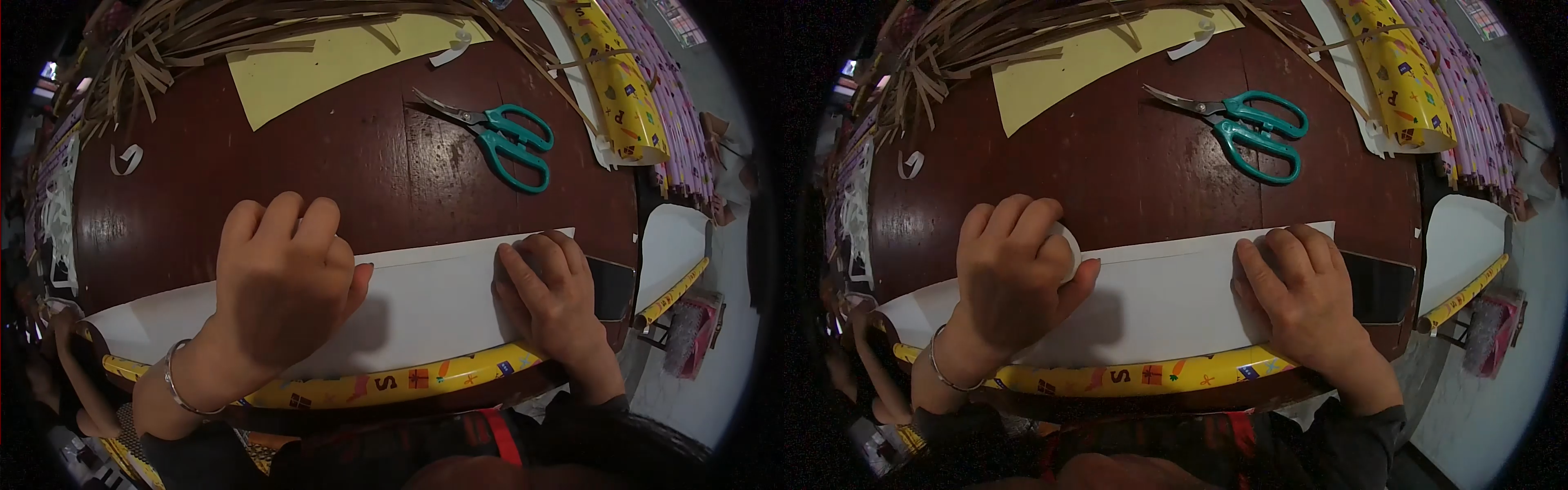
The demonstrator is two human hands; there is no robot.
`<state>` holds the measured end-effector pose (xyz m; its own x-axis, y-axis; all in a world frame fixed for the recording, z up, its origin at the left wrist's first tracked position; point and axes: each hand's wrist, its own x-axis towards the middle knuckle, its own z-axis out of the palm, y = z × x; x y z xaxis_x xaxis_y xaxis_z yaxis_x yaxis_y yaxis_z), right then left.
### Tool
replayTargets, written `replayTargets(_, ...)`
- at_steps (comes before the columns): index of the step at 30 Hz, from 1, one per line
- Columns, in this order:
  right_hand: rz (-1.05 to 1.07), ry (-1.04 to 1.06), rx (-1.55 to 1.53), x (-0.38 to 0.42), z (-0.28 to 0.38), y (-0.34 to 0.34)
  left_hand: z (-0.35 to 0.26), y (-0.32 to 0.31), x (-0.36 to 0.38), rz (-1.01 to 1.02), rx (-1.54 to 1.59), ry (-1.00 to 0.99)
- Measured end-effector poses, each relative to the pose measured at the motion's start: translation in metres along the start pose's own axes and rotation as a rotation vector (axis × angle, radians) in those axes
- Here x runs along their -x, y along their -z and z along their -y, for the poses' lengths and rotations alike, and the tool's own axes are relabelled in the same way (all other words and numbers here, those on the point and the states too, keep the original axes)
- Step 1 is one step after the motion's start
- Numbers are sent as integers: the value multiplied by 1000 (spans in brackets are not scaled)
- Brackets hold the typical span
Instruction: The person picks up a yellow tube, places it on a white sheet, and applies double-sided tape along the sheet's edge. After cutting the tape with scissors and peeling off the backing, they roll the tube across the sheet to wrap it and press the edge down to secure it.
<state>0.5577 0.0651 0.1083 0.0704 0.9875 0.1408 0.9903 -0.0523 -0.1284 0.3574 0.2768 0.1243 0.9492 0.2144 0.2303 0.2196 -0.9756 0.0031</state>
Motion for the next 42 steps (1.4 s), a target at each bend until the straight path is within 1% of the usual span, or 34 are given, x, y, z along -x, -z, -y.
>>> replayTargets(3, -4, -1, 2, -2, 0, 1, -1, 3, 2, 64, -13, 18)
replayTargets(10, 12, 8, 24, -1, -1, 1, 0, -1, 3, 63, -61, 36)
replayTargets(13, 5, 3, 9, -3, 1, 2, 0, -4, 2, 49, -69, 45)
replayTargets(15, 8, -2, 1, -3, 1, 2, 1, -7, 1, -41, -76, 28)
replayTargets(16, 12, -9, -6, -3, 1, 2, 1, -6, 2, -39, -77, 29)
replayTargets(18, 11, -6, -4, -2, 1, 2, 0, -1, 3, 63, -68, 36)
replayTargets(27, -2, 14, 31, 0, -2, -2, 0, -4, 6, 45, -56, 26)
replayTargets(31, -1, 7, 19, 1, -2, -2, 0, -4, 7, 66, -75, 28)
replayTargets(33, 0, 9, 17, 0, -1, -1, 1, -1, 7, 25, -62, 18)
replayTargets(37, -1, 8, 27, 0, -1, -2, 0, -2, 11, 45, -51, 16)
replayTargets(39, 2, 6, 22, 0, -1, -1, -1, -5, 16, -72, -61, -21)
replayTargets(42, 5, 3, 17, 0, -1, -1, -4, -3, 21, -55, -67, -26)
